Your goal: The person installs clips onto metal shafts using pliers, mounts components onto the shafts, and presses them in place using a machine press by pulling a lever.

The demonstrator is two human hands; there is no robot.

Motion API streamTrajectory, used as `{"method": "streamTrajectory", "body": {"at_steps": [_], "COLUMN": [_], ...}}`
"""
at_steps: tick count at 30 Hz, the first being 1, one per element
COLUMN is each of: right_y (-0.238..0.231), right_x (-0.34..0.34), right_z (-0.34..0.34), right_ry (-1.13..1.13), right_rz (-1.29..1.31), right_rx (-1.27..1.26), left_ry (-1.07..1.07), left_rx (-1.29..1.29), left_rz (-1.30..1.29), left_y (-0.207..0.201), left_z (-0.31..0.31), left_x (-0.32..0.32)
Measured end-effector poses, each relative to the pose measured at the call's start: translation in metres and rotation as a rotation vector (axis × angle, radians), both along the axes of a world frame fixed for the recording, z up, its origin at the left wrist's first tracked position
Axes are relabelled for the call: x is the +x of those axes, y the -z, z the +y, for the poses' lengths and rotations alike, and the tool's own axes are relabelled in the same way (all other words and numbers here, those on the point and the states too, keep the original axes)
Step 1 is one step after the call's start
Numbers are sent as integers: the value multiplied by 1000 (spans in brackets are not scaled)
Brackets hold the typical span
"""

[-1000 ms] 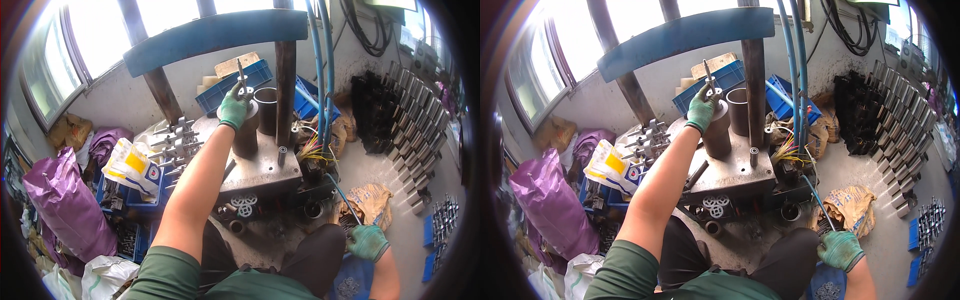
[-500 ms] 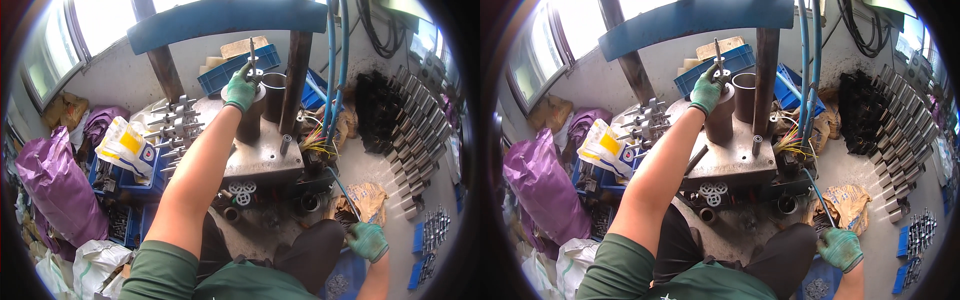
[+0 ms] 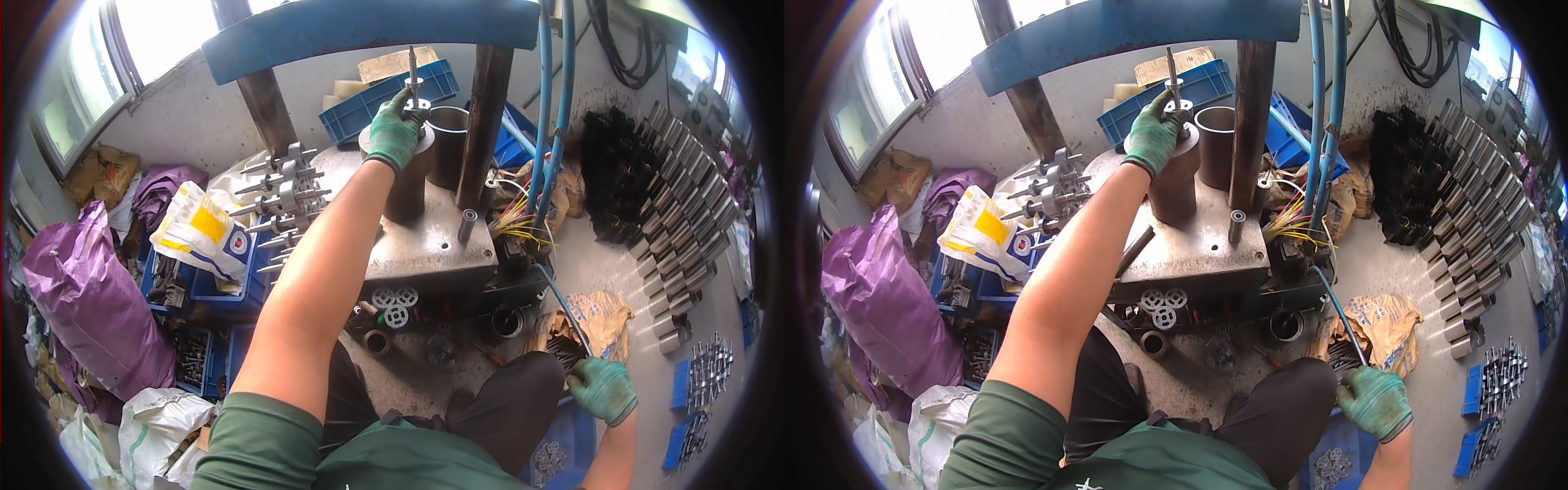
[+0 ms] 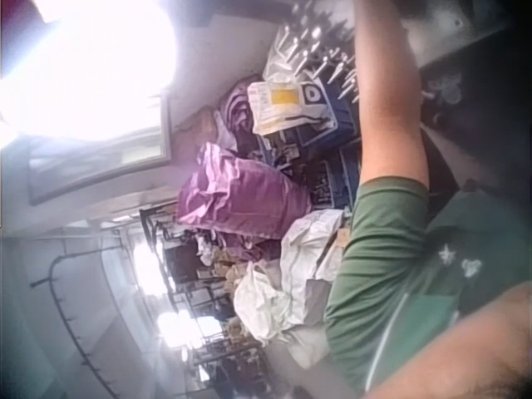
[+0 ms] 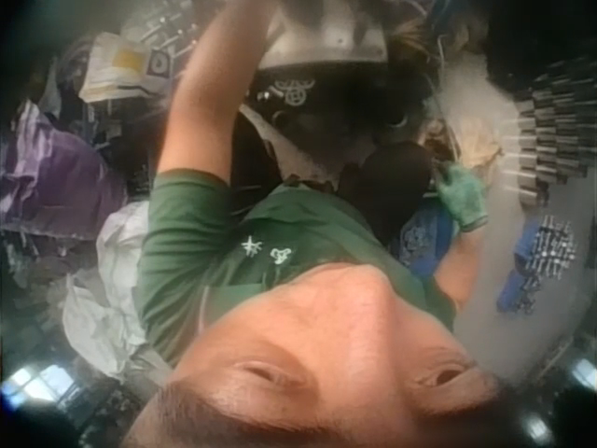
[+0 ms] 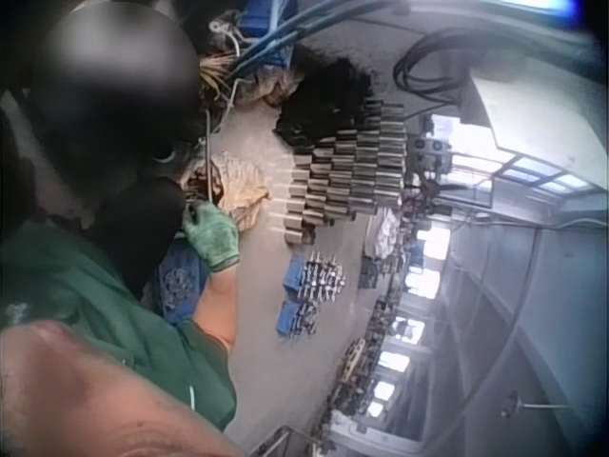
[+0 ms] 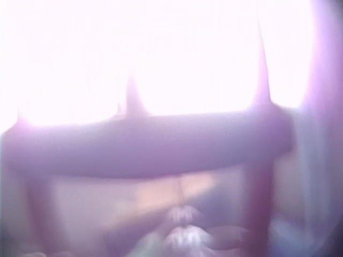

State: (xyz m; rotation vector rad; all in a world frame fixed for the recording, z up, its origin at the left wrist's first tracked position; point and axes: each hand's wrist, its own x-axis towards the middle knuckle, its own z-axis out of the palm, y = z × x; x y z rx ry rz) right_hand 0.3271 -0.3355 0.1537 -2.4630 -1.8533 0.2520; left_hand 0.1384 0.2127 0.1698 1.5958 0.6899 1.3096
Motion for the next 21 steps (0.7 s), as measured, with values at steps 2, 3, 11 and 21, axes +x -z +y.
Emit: {"method": "streamTrajectory", "body": {"at_steps": [2,3,11,21], "right_y": [7,11,11,-33], "right_x": [3,5,10,22], "right_z": [3,4,4,31], "right_ry": [-18,-24,-62,-141], "right_rz": [12,19,-26,45], "right_rx": [23,23,-14,-63], "left_ry": [8,22,19,15], "left_rx": [-25,-50,-36,-6], "left_rz": [-40,-87,-110,-54], "left_y": [-1,-1,-4,-8], "left_z": [-1,-1,-2,-12], "left_x": [-4,-6,-6,-12]}}
